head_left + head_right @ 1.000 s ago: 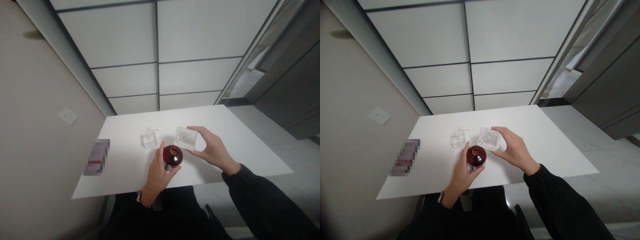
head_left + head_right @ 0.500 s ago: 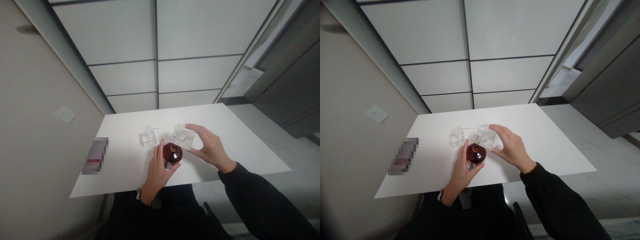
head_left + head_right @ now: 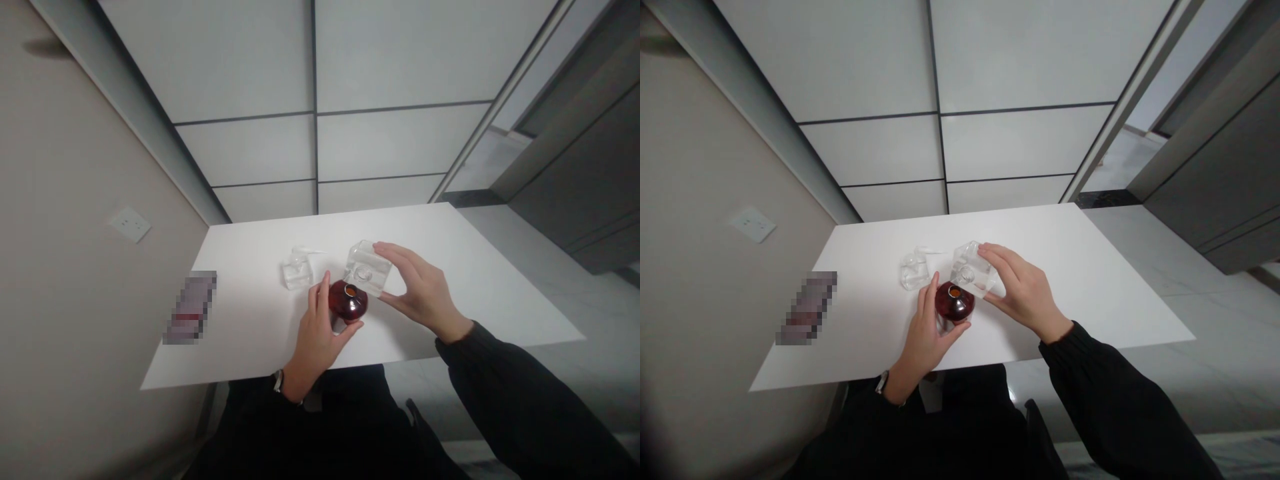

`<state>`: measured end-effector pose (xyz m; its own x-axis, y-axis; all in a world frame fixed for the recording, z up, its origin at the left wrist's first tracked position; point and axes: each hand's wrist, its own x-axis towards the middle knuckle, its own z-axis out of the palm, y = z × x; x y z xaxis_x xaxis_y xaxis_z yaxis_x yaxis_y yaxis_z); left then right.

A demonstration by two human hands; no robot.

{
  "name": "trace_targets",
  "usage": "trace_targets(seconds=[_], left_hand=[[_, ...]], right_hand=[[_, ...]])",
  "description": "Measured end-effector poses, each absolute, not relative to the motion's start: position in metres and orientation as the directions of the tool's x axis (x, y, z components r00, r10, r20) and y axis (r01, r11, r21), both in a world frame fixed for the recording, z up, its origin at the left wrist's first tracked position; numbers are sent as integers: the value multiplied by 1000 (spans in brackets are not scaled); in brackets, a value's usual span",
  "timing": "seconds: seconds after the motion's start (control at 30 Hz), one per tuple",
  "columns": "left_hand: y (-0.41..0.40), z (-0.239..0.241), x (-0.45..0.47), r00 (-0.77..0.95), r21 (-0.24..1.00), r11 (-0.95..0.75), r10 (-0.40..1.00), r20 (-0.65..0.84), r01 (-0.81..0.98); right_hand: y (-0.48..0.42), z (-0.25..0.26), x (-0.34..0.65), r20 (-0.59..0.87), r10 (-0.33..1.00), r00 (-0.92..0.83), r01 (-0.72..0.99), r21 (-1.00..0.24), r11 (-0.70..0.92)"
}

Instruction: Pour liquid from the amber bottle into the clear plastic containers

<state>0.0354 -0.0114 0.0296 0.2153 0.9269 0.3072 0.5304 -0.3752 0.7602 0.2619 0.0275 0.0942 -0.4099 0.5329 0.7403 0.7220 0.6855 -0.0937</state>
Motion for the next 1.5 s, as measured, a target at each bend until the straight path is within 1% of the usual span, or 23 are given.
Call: trace_targets(seconds=[0.23,0.77,1.1,1.5], left_hand=[[-10,31,37,215,768,-377,926,310,518],[-5,29,41,210,804,-376,926,313,460],[-6,30,43,208,804,-371,928,309,464],[-6,33,41,214,823,-349,936,281,447]], right_hand=[[29,97,260,764,479,-432,724,-22,689],[32,98,260,776,424,-467,742,84,665],[33,100,261,778,392,-492,741,137,658],[35,99,264,770,373,-518,728,168,665]])
